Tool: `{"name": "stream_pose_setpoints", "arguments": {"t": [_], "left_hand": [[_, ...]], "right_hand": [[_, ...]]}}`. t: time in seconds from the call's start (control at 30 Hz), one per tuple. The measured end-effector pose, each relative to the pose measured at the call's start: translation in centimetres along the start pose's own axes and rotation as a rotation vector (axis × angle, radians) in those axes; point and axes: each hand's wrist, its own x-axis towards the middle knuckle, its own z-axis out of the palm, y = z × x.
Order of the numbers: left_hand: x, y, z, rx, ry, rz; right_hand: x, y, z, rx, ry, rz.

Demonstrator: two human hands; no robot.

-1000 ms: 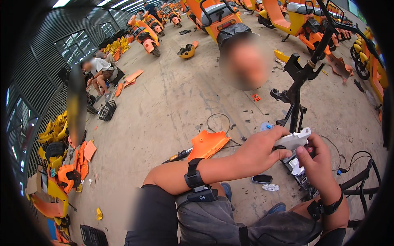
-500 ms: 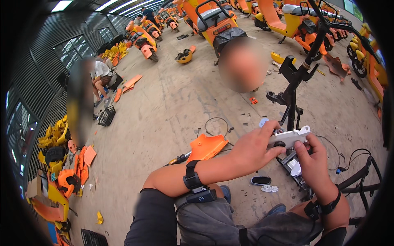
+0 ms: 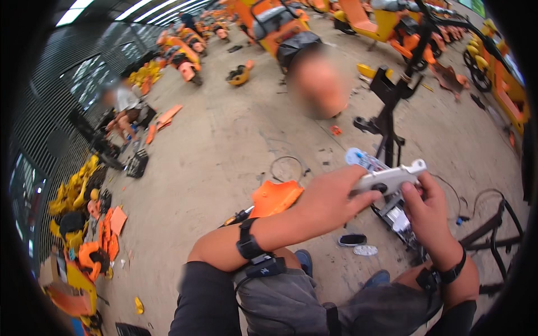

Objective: The person uses a screwdriver to remove screws from a white plastic housing, separates the casing, and then reassembles it by aligning the parts and tightening the screws. The person handles the housing and internal components directly while working in a workshop.

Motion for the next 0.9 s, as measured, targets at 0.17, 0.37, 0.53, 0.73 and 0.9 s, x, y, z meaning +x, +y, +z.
{"name": "stream_pose_setpoints", "arguments": {"t": [0.17, 0.37, 0.53, 0.73, 0.9], "left_hand": [[0.0, 0.3, -0.2, -0.013, -0.057, 0.011], [-0.1, 0.2, 0.3, -0.07, -0.072, 0.061], [-0.3, 0.4, 0.2, -0.137, -0.072, 0.065], [-0.3, 1.0, -0.1, -0.155, -0.109, -0.038], [-0.4, -0.7, 0.7, 0.035, -0.053, 0.093]], "right_hand": [[0.6, 0.3, -0.4, -0.055, -0.049, 0.031], [0.5, 0.2, -1.0, -0.06, -0.098, -0.016], [0.3, 0.1, -0.9, -0.026, -0.096, -0.077], [0.4, -0.3, -1.0, -0.032, -0.163, 0.073], [1.1, -0.5, -1.9, -0.422, 0.105, -0.222]]}}
